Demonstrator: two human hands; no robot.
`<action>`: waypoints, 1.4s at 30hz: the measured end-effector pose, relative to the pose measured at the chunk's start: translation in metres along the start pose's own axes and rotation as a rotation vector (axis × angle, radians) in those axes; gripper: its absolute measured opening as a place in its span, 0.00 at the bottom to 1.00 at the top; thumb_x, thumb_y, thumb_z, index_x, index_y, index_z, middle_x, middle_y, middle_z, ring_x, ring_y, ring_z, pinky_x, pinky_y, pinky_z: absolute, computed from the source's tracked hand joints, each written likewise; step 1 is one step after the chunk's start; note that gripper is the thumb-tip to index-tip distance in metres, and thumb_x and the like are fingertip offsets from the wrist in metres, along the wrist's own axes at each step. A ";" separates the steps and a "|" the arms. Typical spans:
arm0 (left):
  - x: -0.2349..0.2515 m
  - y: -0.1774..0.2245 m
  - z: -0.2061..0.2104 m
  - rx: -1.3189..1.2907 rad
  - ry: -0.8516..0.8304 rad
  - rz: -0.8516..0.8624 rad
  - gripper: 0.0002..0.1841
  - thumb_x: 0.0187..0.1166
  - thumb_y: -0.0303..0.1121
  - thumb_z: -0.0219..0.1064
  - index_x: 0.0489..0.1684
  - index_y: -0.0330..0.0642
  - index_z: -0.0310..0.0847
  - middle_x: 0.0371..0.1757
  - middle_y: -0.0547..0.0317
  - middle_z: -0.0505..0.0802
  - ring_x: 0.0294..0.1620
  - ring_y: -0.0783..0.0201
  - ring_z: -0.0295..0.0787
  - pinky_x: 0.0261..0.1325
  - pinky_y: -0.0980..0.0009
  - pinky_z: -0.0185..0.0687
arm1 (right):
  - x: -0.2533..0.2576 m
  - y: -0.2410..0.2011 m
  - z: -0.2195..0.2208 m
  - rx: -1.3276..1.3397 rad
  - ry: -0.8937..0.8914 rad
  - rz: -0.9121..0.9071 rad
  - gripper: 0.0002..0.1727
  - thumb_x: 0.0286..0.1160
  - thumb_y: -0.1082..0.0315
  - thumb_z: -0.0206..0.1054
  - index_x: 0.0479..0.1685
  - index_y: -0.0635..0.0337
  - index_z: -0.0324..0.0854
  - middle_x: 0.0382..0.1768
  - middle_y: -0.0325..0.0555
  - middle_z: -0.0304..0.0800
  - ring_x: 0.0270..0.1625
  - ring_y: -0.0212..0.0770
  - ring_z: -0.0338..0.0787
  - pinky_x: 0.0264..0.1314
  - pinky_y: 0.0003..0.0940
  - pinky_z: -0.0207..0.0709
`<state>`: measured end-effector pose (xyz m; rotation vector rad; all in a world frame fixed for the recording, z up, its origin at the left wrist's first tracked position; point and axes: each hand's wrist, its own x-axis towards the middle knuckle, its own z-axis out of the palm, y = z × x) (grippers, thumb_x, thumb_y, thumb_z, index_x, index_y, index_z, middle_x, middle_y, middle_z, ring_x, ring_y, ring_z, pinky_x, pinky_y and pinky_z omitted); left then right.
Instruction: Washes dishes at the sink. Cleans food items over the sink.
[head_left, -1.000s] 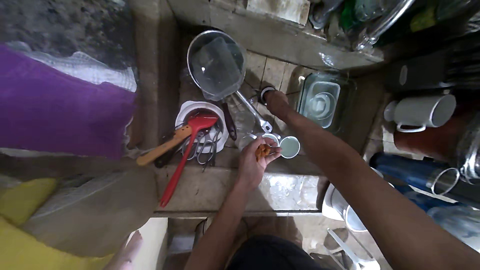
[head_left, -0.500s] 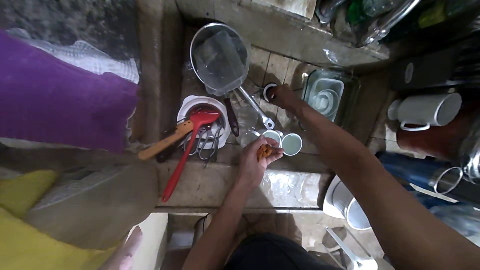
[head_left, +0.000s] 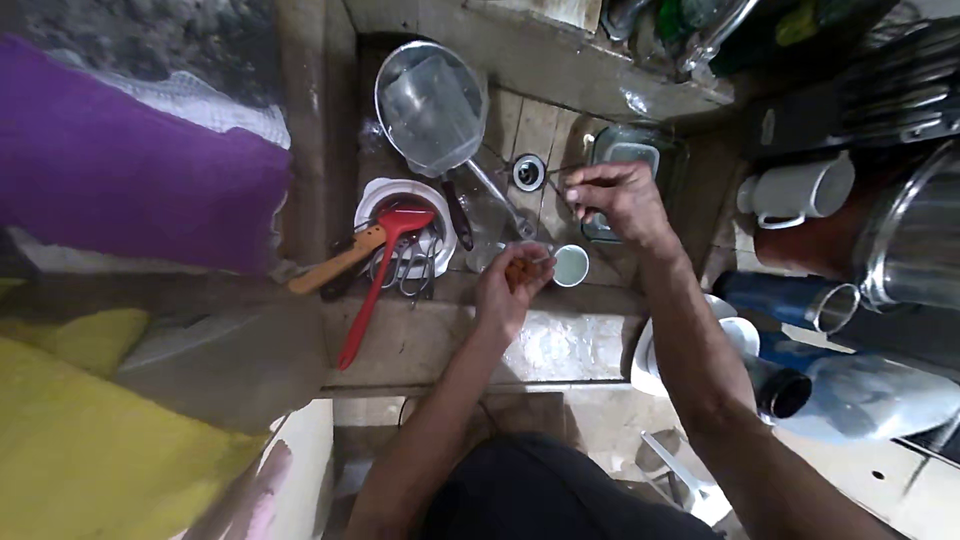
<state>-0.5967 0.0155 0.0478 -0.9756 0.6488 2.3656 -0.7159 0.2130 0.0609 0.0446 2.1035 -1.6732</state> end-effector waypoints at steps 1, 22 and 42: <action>0.001 -0.001 0.000 -0.006 -0.035 0.015 0.21 0.95 0.40 0.43 0.57 0.37 0.81 0.54 0.48 0.91 0.55 0.52 0.92 0.63 0.55 0.88 | -0.018 -0.014 0.007 0.049 0.002 -0.039 0.09 0.70 0.75 0.75 0.48 0.66 0.91 0.35 0.42 0.96 0.28 0.33 0.91 0.30 0.30 0.88; -0.106 -0.035 -0.006 -0.282 -0.090 0.338 0.22 0.93 0.47 0.45 0.56 0.42 0.82 0.45 0.58 0.92 0.44 0.65 0.90 0.50 0.67 0.88 | -0.169 -0.081 0.100 -0.790 -0.305 -0.605 0.10 0.81 0.66 0.69 0.54 0.55 0.92 0.63 0.46 0.88 0.56 0.39 0.91 0.57 0.38 0.88; -0.292 -0.232 -0.164 -0.744 0.151 0.719 0.20 0.94 0.45 0.49 0.43 0.39 0.79 0.37 0.55 0.88 0.35 0.64 0.88 0.43 0.68 0.89 | -0.311 -0.003 0.239 -0.520 -1.122 -0.673 0.14 0.83 0.62 0.67 0.55 0.60 0.91 0.61 0.50 0.82 0.51 0.31 0.86 0.53 0.26 0.84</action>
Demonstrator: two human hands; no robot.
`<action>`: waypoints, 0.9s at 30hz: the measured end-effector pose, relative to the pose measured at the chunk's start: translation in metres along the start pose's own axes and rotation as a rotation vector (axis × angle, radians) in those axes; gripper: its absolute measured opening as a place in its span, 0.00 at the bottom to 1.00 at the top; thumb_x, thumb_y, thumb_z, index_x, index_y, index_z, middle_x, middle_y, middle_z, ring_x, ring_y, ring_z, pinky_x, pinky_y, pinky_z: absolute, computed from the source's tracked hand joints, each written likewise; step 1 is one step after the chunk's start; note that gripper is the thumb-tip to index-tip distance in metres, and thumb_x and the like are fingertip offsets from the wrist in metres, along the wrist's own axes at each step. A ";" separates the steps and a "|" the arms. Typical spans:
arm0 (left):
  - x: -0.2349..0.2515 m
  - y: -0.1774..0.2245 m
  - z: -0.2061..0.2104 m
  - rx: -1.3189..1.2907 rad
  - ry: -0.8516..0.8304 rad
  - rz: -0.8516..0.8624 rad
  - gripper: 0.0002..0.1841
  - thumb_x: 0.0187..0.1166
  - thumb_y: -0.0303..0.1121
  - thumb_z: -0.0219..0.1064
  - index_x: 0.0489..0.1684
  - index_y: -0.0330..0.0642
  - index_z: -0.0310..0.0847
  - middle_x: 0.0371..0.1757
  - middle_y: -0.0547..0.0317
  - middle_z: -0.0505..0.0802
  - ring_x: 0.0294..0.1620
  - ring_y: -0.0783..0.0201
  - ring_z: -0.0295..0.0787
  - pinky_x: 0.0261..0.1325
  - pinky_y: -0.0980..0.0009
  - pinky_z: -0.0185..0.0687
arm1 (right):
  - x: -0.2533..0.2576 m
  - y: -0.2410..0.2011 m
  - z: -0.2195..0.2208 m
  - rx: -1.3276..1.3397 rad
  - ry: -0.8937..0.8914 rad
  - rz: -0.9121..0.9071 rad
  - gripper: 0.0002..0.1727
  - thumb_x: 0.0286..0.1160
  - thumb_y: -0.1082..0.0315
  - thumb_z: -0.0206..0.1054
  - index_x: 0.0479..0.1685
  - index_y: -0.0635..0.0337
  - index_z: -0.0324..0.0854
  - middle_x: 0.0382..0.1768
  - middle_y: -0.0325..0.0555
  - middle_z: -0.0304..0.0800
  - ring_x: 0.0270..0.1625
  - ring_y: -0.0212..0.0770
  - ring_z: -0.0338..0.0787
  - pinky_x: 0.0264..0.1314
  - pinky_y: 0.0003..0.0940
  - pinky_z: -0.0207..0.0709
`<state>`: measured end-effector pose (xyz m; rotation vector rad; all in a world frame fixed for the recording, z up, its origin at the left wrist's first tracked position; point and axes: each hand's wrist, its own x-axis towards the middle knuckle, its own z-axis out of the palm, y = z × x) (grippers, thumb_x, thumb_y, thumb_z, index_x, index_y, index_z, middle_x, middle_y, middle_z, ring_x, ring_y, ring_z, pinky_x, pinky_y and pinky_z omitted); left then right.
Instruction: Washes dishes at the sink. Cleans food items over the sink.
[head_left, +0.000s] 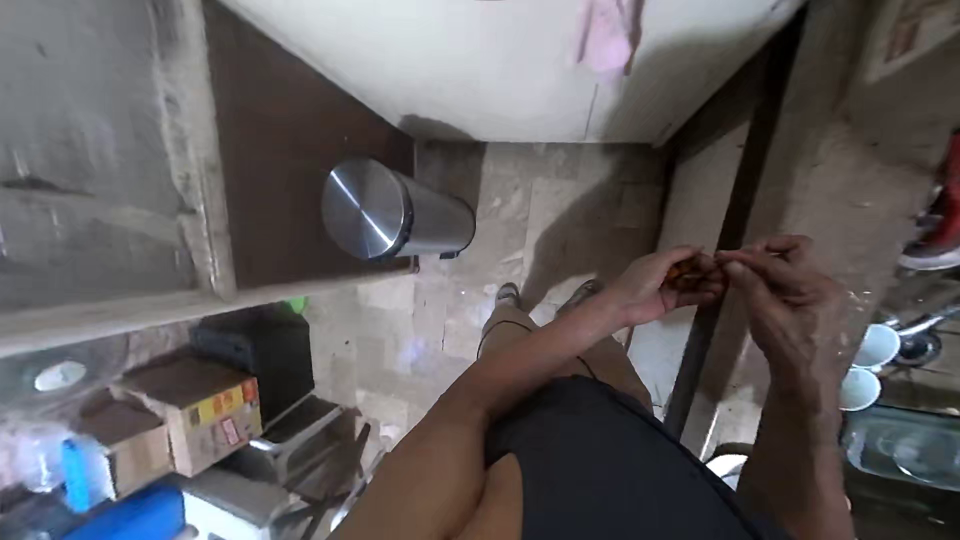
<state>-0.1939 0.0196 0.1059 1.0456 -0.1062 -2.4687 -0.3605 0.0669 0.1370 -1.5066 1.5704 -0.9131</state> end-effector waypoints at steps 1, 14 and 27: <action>-0.015 0.004 -0.014 0.007 0.009 0.023 0.21 0.95 0.45 0.48 0.39 0.41 0.79 0.35 0.57 0.88 0.33 0.66 0.87 0.40 0.71 0.88 | 0.002 -0.005 0.016 0.077 -0.007 -0.004 0.13 0.81 0.63 0.69 0.54 0.60 0.91 0.60 0.46 0.83 0.52 0.30 0.86 0.54 0.25 0.84; -0.251 0.044 -0.278 -0.159 0.099 0.423 0.21 0.92 0.47 0.47 0.22 0.57 0.72 0.24 0.71 0.78 0.24 0.75 0.72 0.27 0.81 0.70 | -0.029 -0.055 0.174 0.429 0.029 0.264 0.08 0.81 0.65 0.69 0.52 0.52 0.90 0.37 0.30 0.90 0.31 0.27 0.84 0.39 0.24 0.83; -0.401 0.047 -0.403 -0.447 0.281 1.061 0.25 0.94 0.46 0.40 0.22 0.54 0.73 0.23 0.70 0.79 0.24 0.74 0.76 0.32 0.82 0.76 | 0.025 -0.038 0.222 0.613 -0.031 0.464 0.09 0.88 0.61 0.61 0.54 0.48 0.86 0.42 0.30 0.87 0.36 0.27 0.85 0.42 0.24 0.83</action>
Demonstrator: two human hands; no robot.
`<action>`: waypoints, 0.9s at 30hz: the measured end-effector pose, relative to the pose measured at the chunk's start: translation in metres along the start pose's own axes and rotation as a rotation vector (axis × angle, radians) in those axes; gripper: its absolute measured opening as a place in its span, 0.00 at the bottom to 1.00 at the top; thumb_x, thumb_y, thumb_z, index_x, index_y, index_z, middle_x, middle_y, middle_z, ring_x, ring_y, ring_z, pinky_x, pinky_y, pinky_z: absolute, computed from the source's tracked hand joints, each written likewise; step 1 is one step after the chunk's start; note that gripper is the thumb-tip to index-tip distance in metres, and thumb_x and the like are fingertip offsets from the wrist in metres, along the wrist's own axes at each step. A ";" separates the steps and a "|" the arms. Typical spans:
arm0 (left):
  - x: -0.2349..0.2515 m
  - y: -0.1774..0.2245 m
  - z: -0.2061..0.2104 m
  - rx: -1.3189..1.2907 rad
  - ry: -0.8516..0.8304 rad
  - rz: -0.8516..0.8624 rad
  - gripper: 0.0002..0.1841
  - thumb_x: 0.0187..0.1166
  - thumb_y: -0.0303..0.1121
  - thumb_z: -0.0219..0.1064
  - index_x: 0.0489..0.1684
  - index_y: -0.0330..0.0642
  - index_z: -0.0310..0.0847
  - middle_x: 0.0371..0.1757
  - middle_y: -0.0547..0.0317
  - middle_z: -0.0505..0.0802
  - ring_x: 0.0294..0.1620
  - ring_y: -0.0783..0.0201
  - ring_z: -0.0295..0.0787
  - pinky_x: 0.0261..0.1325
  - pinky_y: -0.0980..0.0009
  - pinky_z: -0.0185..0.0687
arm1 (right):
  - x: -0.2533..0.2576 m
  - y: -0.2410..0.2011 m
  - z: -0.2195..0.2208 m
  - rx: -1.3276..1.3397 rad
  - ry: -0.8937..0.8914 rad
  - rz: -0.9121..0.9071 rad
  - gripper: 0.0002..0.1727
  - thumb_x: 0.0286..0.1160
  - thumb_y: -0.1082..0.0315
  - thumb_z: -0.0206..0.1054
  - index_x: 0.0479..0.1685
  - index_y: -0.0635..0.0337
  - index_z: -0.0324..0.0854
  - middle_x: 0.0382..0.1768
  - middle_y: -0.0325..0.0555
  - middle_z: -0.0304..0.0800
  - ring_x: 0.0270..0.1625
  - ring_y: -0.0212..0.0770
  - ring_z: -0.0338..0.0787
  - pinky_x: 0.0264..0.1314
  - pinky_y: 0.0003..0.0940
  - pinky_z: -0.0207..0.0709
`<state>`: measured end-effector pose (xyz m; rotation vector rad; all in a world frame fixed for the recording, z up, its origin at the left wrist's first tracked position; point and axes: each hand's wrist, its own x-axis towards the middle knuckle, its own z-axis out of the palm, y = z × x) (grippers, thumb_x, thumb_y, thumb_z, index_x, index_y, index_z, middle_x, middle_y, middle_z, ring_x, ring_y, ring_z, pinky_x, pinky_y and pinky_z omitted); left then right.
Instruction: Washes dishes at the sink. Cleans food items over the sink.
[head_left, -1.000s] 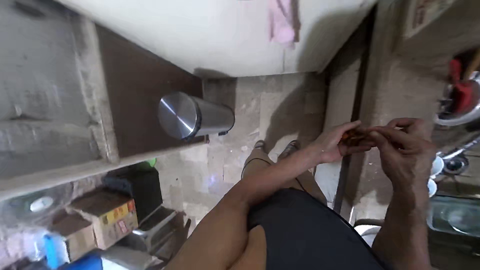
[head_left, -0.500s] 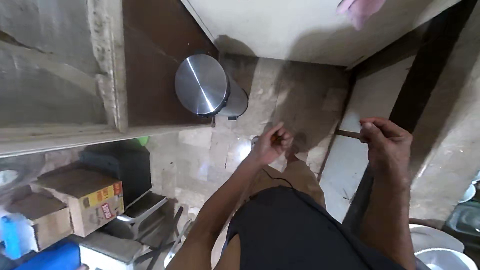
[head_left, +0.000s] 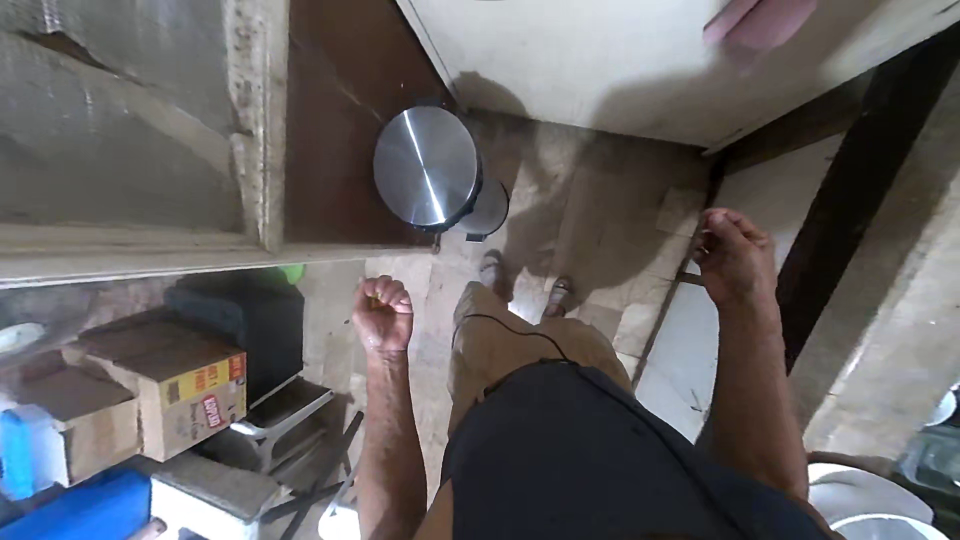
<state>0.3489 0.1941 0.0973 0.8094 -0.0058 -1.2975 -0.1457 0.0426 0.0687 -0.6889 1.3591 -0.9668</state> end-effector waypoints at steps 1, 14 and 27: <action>0.005 0.003 -0.002 -0.003 0.013 0.013 0.25 0.94 0.46 0.40 0.22 0.53 0.74 0.23 0.69 0.80 0.23 0.74 0.77 0.32 0.81 0.76 | 0.003 0.003 0.002 0.013 0.008 0.003 0.09 0.87 0.61 0.62 0.54 0.49 0.86 0.41 0.30 0.87 0.36 0.27 0.85 0.41 0.25 0.83; 0.112 0.043 -0.045 0.284 0.133 -0.260 0.23 0.91 0.40 0.40 0.19 0.56 0.72 0.20 0.70 0.80 0.20 0.73 0.77 0.26 0.79 0.76 | -0.014 0.050 0.050 -0.029 0.358 0.157 0.09 0.88 0.63 0.61 0.54 0.52 0.85 0.38 0.33 0.88 0.30 0.28 0.83 0.32 0.25 0.80; 0.170 0.048 -0.014 0.948 0.209 0.104 0.22 0.94 0.52 0.46 0.35 0.51 0.79 0.32 0.69 0.86 0.31 0.71 0.82 0.39 0.71 0.83 | -0.049 0.061 0.072 -0.279 0.323 0.245 0.14 0.87 0.62 0.63 0.59 0.60 0.85 0.41 0.39 0.90 0.35 0.32 0.86 0.37 0.29 0.83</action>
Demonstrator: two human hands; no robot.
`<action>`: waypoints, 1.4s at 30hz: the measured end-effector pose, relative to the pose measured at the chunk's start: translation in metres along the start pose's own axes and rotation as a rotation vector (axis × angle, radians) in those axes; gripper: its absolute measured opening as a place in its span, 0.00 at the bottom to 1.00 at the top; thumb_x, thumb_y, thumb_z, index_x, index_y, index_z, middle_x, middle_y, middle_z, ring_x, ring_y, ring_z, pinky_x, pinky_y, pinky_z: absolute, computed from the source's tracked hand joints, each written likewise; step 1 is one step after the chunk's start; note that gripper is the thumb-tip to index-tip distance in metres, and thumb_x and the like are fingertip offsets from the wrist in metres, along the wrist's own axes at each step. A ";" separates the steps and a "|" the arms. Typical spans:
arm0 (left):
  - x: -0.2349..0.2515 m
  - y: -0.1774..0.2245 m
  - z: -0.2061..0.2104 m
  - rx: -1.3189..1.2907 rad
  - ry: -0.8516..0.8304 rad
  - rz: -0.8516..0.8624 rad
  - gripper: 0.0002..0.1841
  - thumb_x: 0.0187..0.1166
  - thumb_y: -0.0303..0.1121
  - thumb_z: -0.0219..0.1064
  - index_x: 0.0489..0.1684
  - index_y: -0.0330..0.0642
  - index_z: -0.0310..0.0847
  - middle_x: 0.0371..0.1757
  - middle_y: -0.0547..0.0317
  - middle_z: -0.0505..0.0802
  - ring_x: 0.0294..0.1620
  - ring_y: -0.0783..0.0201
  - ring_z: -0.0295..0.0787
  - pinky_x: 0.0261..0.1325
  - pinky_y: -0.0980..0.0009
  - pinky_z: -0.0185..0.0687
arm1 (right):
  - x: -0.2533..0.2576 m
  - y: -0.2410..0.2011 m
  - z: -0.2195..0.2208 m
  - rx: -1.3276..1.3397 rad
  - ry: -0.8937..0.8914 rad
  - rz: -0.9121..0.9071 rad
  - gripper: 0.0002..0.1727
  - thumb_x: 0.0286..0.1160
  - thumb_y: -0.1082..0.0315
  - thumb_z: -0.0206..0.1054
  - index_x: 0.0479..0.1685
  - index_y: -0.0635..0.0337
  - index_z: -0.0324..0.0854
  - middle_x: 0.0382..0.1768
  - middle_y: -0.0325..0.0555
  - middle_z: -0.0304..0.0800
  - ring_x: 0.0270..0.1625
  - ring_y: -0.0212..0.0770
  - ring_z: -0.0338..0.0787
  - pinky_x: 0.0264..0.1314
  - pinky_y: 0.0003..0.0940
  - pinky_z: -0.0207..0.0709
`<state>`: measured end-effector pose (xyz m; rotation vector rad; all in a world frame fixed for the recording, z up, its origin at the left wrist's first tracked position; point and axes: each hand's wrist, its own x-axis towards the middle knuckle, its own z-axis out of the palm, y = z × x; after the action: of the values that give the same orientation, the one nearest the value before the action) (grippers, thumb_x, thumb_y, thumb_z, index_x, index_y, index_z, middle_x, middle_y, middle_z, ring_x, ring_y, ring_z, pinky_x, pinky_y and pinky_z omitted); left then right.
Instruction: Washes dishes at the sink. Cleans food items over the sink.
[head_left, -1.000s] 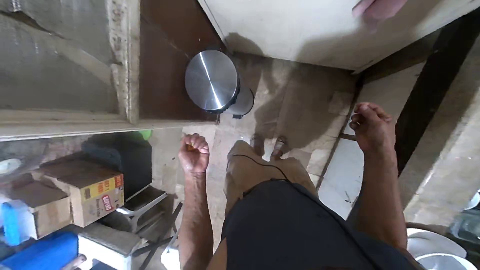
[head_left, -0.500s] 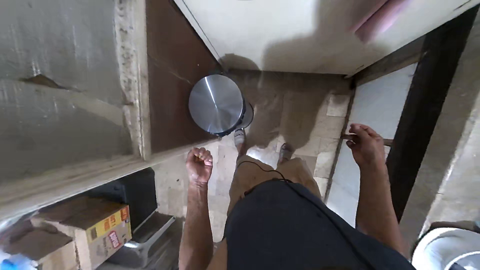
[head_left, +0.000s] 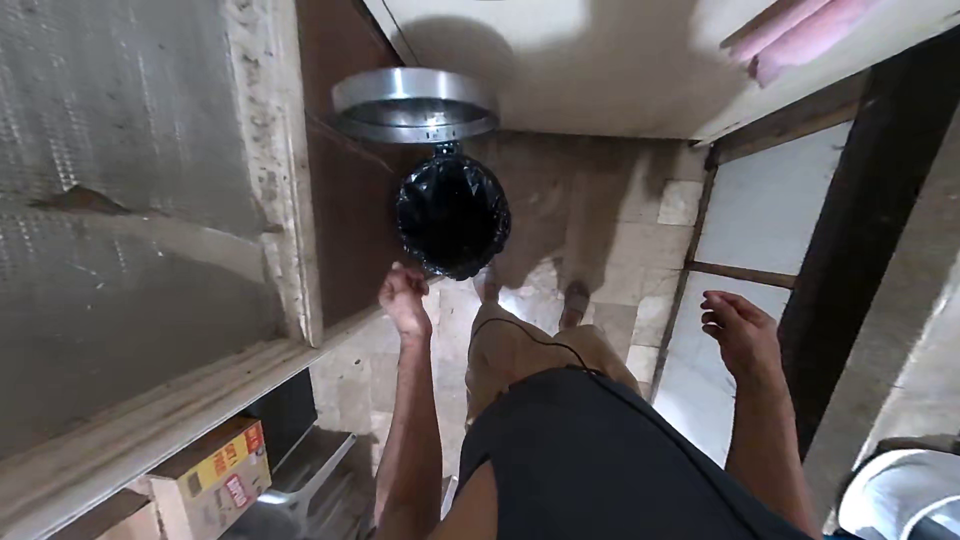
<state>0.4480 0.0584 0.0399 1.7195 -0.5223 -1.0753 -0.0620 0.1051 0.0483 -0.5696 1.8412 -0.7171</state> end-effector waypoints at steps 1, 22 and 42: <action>0.013 0.003 0.010 0.014 0.037 0.074 0.22 0.95 0.48 0.44 0.35 0.48 0.78 0.31 0.69 0.86 0.30 0.71 0.83 0.38 0.71 0.84 | -0.005 -0.001 -0.003 -0.030 0.007 -0.005 0.14 0.87 0.62 0.63 0.60 0.60 0.85 0.41 0.39 0.90 0.35 0.32 0.87 0.37 0.29 0.83; 0.066 -0.001 0.110 0.962 -0.092 0.184 0.21 0.83 0.36 0.64 0.60 0.22 0.84 0.61 0.28 0.89 0.66 0.42 0.86 0.74 0.49 0.77 | -0.023 0.041 -0.062 0.450 0.284 0.025 0.14 0.86 0.65 0.64 0.61 0.63 0.84 0.46 0.46 0.91 0.39 0.37 0.88 0.43 0.36 0.85; -0.385 0.019 0.711 0.635 -1.597 0.302 0.19 0.91 0.47 0.53 0.41 0.42 0.81 0.19 0.71 0.70 0.17 0.74 0.64 0.23 0.74 0.66 | -0.071 0.063 -0.304 1.206 0.999 -0.334 0.08 0.83 0.65 0.65 0.33 0.53 0.79 0.28 0.38 0.84 0.28 0.33 0.82 0.36 0.31 0.81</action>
<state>-0.3492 -0.0291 0.1433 0.7895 -2.1806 -2.0274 -0.3244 0.2620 0.1381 0.3927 1.6800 -2.3823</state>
